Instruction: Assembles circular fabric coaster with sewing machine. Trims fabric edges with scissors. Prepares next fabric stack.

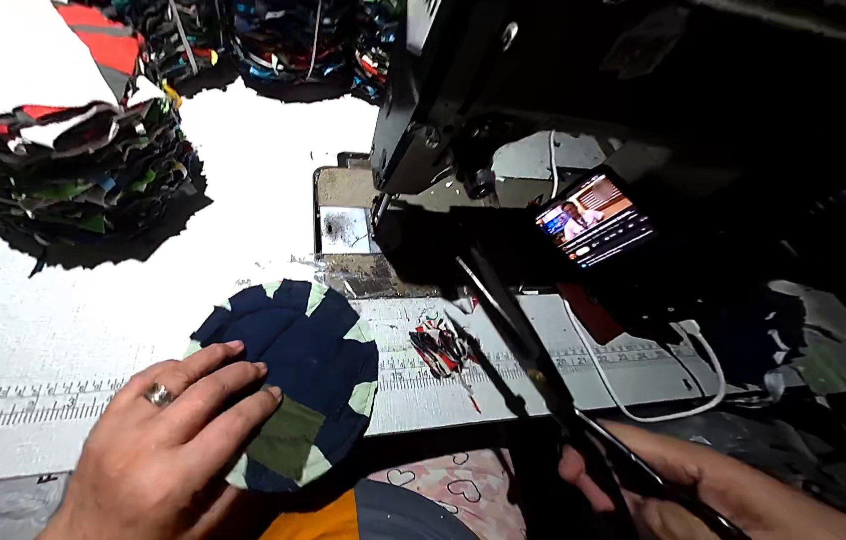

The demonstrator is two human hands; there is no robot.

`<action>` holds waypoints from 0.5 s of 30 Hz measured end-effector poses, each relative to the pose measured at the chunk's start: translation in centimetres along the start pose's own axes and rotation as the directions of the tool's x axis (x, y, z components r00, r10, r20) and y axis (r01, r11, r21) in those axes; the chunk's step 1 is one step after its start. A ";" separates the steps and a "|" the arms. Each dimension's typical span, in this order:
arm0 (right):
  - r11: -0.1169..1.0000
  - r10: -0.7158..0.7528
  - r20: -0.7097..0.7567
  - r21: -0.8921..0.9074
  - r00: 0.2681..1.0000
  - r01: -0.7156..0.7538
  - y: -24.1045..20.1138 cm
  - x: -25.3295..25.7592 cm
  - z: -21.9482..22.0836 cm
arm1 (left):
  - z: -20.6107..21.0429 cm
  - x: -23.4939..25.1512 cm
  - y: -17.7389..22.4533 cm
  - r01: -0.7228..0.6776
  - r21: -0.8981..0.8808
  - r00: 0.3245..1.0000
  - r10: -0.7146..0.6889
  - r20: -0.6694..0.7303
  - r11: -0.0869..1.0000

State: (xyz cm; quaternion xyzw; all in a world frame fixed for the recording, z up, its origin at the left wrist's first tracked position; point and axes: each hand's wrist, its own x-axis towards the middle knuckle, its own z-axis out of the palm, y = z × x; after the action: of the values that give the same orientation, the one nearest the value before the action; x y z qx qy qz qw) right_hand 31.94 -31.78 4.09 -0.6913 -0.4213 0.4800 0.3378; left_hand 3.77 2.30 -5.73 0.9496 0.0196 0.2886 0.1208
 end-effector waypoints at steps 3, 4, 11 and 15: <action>0.992 0.018 -0.231 -0.117 0.973 -0.046 -0.8 0.9 -1.2 | 0.5 1.1 0.4 -0.008 -0.082 0.994 0.017 0.111 0.997; 0.986 0.012 -0.320 -0.155 0.947 -0.064 -0.8 1.7 -1.4 | 0.7 1.3 0.4 -0.022 -0.085 0.987 0.036 0.155 0.996; 0.854 -0.121 -0.579 -0.475 0.806 -0.213 -2.4 9.9 -3.2 | 0.8 1.7 0.6 -0.032 -0.052 0.966 0.044 0.256 0.998; 0.738 -0.156 -0.624 -0.588 0.765 -0.330 -3.6 14.7 -3.9 | 1.3 1.4 0.5 -0.047 -0.018 0.975 0.050 0.217 0.999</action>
State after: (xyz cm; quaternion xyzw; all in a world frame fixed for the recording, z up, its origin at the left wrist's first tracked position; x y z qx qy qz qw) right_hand 37.43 -17.20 2.89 -0.9052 -0.3889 0.0487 0.1645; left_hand 5.64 1.66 -5.92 0.9749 -0.0186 0.1861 0.1211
